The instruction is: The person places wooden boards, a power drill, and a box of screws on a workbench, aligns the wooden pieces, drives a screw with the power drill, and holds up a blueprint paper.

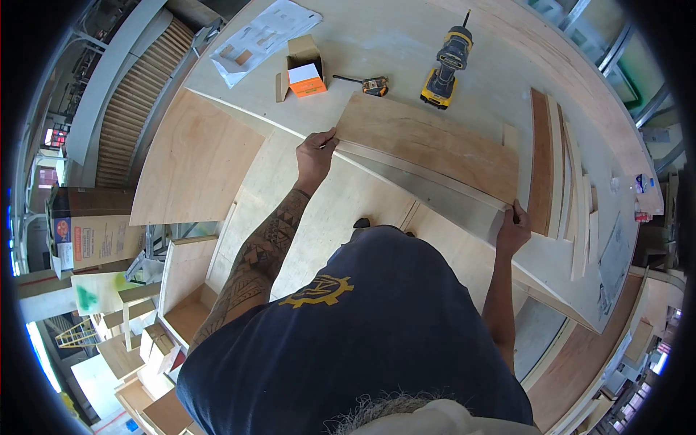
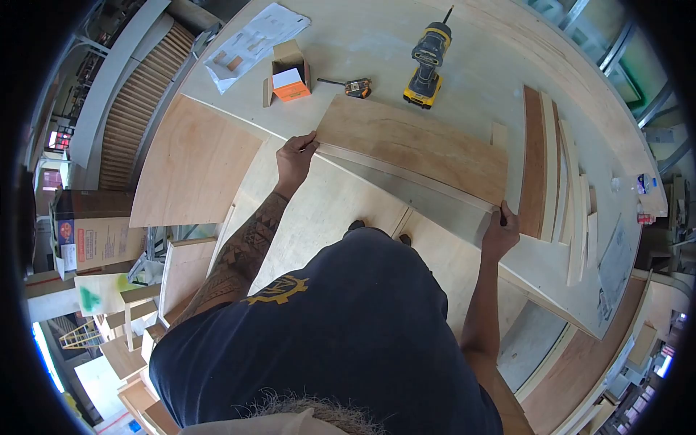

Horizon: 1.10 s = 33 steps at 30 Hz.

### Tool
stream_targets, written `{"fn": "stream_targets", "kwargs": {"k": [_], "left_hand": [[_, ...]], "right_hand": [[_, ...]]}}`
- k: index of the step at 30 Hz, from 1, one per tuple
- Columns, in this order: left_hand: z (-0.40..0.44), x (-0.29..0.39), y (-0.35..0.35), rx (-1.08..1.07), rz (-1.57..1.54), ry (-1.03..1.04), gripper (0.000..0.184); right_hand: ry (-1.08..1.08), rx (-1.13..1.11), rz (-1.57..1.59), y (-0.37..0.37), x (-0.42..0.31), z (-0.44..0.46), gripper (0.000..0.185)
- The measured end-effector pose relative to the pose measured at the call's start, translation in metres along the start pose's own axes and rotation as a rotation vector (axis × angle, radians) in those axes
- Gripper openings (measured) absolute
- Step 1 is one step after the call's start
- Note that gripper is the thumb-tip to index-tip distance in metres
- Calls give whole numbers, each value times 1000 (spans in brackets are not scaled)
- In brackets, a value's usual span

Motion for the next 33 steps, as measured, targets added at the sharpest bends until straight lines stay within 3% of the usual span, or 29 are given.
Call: {"fn": "stream_targets", "kwargs": {"k": [4,6,7,10,13,20,33], "left_hand": [[4,-4,-2,-74,20,-41,29],[4,-5,-2,-100,-5,24,47],[2,-7,-3,-89,-7,16,47],[-4,-1,-8,-152,-54,-50,77],[-7,-3,-9,-155,-117,-66,76],[-5,-19,-10,-186,-244,-6,48],[1,-45,-12,-188,-462,-125,38]], "right_hand": [[-25,-73,-71,-4,-6,4,26],[-45,-75,-65,-4,-3,5,26],[-58,-69,-60,-3,-2,5,27],[-51,-73,-73,-2,-1,5,27],[34,-65,-49,-2,-5,4,27],[90,-135,69,-6,14,2,36],[73,-111,43,-8,23,6,35]]}}
Point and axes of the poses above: each hand's wrist, its own z-axis towards the middle knuckle, its own y-axis out of the palm, x = y × z, the point moved 4 cm from there along z, towards the middle knuckle, and after that the axes turned 11 degrees about z, right-handed, at the moved point
